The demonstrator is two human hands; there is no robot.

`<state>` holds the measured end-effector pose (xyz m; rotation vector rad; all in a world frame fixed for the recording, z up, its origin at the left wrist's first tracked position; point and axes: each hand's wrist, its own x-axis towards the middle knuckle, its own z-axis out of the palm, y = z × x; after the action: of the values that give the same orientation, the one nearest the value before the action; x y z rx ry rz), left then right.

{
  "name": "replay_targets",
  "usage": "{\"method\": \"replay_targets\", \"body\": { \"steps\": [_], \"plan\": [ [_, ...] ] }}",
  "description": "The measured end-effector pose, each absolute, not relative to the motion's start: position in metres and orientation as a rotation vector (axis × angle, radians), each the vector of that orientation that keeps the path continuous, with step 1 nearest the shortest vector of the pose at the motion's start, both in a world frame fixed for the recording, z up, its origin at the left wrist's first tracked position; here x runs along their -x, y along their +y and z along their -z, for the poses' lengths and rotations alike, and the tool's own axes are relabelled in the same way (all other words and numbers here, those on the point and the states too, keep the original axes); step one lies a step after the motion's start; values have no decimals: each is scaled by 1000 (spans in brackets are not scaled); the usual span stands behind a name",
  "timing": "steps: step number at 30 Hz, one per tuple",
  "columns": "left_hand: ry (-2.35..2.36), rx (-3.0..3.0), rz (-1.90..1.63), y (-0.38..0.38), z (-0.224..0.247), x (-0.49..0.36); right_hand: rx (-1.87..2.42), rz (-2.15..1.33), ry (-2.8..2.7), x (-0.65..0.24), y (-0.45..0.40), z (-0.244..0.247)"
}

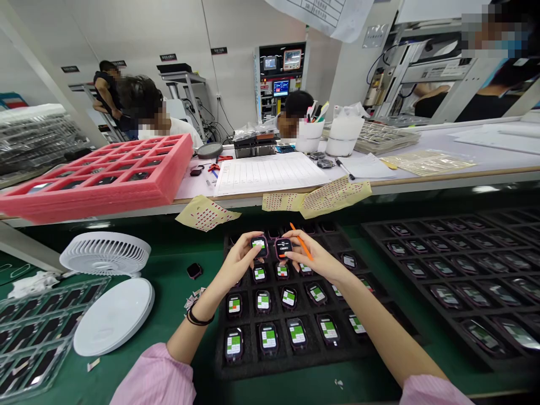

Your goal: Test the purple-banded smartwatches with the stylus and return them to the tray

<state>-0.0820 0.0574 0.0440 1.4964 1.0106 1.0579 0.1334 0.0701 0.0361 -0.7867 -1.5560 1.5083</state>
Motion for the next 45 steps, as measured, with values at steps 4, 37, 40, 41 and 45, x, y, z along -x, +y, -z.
{"method": "replay_targets", "body": {
  "steps": [4, 37, 40, 41, 45],
  "plan": [
    [1019, -1525, -1062, 58, -41, 82, 823, -1513, -1538, -133, 70, -37],
    [995, -1531, -1040, 60, -31, 82, 848, -1461, -1476, -134, 68, -41],
    [991, -1523, -1030, 60, -32, 82, 847, -1480, -1466, -135, 69, -40],
    [987, -1529, -1019, 59, -33, 82, 845, -1487, -1471, -136, 70, -39],
    [979, -1568, -985, 56, -38, 81, 815, -1505, -1511, -137, 72, -36]
  ]
}}
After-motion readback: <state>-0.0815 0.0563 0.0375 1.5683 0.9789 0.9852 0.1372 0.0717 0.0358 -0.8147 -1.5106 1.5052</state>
